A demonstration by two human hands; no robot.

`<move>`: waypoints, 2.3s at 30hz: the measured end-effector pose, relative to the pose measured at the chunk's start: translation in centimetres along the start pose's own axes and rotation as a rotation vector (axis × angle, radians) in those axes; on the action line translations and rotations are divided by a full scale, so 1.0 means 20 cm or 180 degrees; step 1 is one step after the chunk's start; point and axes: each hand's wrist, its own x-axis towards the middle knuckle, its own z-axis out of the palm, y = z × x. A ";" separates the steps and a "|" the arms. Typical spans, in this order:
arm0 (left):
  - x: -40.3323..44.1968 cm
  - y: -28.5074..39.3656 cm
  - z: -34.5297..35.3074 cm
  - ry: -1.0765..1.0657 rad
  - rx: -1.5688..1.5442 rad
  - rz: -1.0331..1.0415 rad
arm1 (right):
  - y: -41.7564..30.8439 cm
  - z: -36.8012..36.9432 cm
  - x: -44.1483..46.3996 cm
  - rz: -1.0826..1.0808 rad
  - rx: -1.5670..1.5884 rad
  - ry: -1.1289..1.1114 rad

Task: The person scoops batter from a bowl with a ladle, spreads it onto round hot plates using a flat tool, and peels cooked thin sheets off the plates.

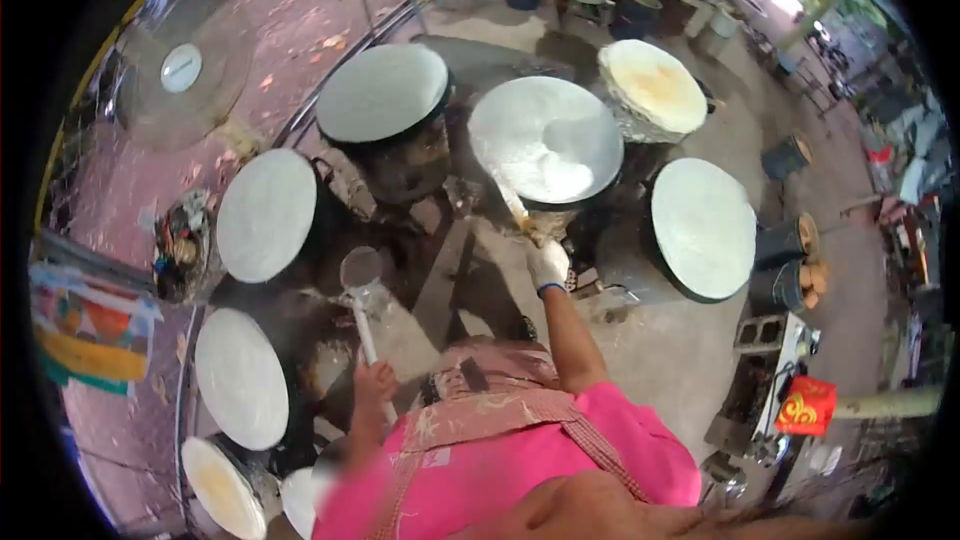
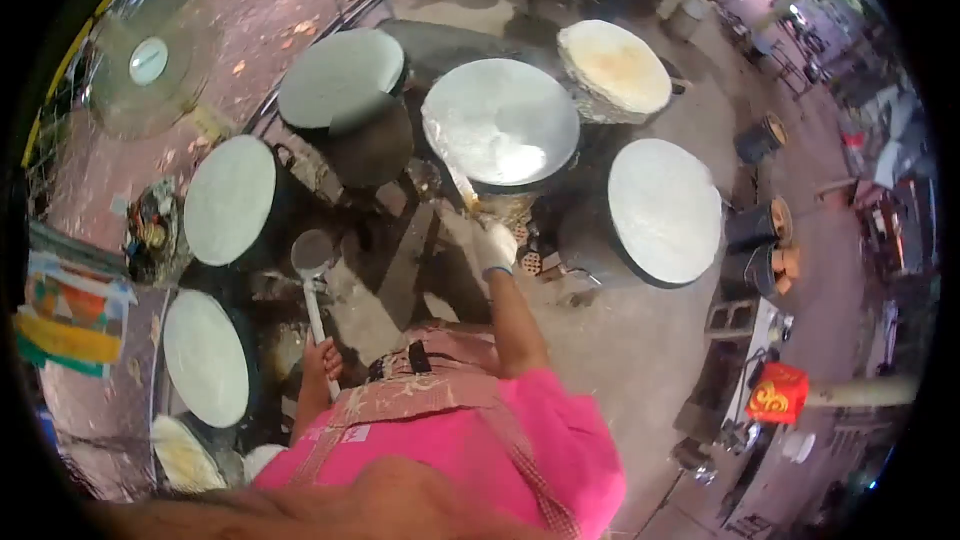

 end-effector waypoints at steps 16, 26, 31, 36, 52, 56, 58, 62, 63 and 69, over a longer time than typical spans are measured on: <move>0.17 0.01 0.17 -0.0931 -0.0707 -0.0682 | 0.30 -0.78 0.14 0.1481 0.0658 -0.0682; 0.30 -0.08 0.26 -0.1252 -0.0285 -0.1255 | 0.52 -0.58 0.04 0.0832 0.1150 -0.0131; 0.29 -0.09 0.46 -0.0798 -0.0294 -0.1571 | 0.54 -0.58 0.44 0.0811 0.0543 0.0269; 0.40 -0.13 0.55 -0.1509 -0.0131 -0.1501 | 0.67 -0.45 0.22 0.1200 0.1532 0.0539; 0.28 0.00 0.55 -0.0530 -0.0221 -0.1309 | 0.41 -0.62 0.63 0.0772 0.2790 0.0015; 0.30 0.02 0.37 -0.0075 -0.0220 -0.0969 | 0.37 -0.66 0.43 0.1368 0.3315 0.0124; 0.38 0.03 0.32 -0.0052 -0.0856 -0.1429 | 0.21 -0.47 0.32 0.1737 0.3996 0.0423; 0.28 0.08 0.47 -0.0157 -0.1142 -0.1281 | 0.28 -0.76 0.39 0.2036 0.3641 -0.0388; 0.35 0.08 0.37 -0.0392 -0.1322 -0.1668 | 0.44 -0.66 0.48 0.1838 0.3714 0.0009; 0.41 0.11 0.43 -0.0332 -0.1492 -0.2034 | 0.50 -0.75 0.91 0.0577 -0.0322 -0.0292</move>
